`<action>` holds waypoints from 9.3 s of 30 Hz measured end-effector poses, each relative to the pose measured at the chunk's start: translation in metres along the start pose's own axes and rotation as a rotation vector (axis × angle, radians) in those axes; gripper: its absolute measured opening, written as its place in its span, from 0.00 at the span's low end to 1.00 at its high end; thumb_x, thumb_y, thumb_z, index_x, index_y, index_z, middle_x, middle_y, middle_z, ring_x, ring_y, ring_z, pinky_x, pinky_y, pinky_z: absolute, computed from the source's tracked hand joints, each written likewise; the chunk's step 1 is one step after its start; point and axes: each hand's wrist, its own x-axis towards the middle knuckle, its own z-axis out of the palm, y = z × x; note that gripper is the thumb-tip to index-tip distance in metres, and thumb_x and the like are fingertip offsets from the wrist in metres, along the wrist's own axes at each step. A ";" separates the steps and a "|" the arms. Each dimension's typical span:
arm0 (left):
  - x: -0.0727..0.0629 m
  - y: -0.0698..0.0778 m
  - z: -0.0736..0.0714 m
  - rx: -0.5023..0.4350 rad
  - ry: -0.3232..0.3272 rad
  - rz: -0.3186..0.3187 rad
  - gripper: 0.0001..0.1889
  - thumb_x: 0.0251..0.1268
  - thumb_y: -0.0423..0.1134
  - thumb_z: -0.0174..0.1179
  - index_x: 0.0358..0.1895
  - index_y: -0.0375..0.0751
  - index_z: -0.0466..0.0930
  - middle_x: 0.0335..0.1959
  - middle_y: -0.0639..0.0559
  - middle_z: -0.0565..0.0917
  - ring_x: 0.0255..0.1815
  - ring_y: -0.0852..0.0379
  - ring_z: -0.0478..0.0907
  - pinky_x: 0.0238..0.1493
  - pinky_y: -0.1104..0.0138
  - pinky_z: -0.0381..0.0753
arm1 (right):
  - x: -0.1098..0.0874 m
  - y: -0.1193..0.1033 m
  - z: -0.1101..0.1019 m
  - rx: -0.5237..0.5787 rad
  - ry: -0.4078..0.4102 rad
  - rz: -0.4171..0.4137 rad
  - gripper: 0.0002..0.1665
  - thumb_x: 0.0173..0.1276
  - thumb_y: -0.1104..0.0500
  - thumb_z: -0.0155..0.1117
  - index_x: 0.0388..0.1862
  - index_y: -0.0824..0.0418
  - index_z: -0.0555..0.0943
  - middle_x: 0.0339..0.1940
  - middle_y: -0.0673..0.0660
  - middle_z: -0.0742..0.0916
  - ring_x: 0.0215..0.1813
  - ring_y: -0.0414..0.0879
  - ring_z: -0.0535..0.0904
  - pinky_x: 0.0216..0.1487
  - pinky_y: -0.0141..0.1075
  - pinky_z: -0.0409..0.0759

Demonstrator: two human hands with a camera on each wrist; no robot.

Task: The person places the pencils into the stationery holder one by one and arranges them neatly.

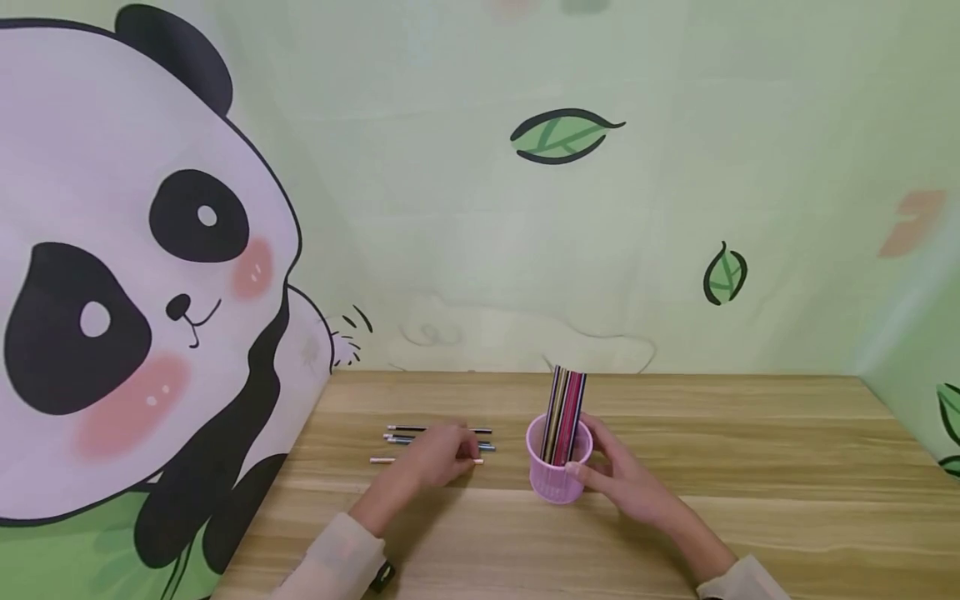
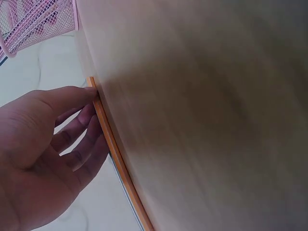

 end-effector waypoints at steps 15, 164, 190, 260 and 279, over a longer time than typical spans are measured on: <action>0.002 0.005 -0.005 -0.010 -0.053 -0.071 0.05 0.71 0.36 0.71 0.35 0.46 0.85 0.29 0.60 0.81 0.30 0.65 0.75 0.36 0.69 0.80 | 0.001 0.004 -0.001 -0.004 -0.001 -0.022 0.43 0.79 0.63 0.65 0.85 0.58 0.56 0.79 0.77 0.66 0.72 0.77 0.70 0.62 0.37 0.83; 0.072 0.106 -0.029 -0.665 0.401 0.005 0.08 0.75 0.34 0.67 0.52 0.42 0.82 0.43 0.53 0.86 0.44 0.58 0.84 0.42 0.67 0.88 | 0.001 0.002 -0.001 -0.005 0.002 -0.030 0.43 0.79 0.63 0.65 0.85 0.59 0.56 0.78 0.73 0.69 0.76 0.73 0.67 0.64 0.39 0.82; 0.066 0.088 -0.019 -0.647 0.360 -0.002 0.09 0.74 0.33 0.67 0.52 0.38 0.83 0.42 0.50 0.86 0.44 0.56 0.85 0.48 0.67 0.88 | 0.000 0.005 -0.002 -0.018 0.001 -0.029 0.42 0.79 0.62 0.65 0.85 0.56 0.57 0.78 0.72 0.69 0.75 0.72 0.68 0.64 0.40 0.82; 0.016 0.013 -0.002 0.020 -0.074 -0.044 0.03 0.69 0.34 0.72 0.36 0.44 0.87 0.32 0.58 0.82 0.34 0.64 0.76 0.41 0.67 0.82 | 0.000 0.004 -0.003 -0.035 0.005 -0.024 0.42 0.79 0.61 0.65 0.84 0.57 0.58 0.76 0.73 0.71 0.74 0.74 0.69 0.63 0.38 0.82; 0.015 0.015 -0.004 0.061 -0.066 -0.046 0.02 0.68 0.35 0.73 0.36 0.44 0.89 0.33 0.57 0.86 0.35 0.62 0.80 0.43 0.64 0.84 | 0.001 0.006 -0.001 -0.004 -0.006 -0.014 0.42 0.79 0.62 0.66 0.84 0.57 0.58 0.77 0.74 0.69 0.74 0.74 0.69 0.61 0.38 0.83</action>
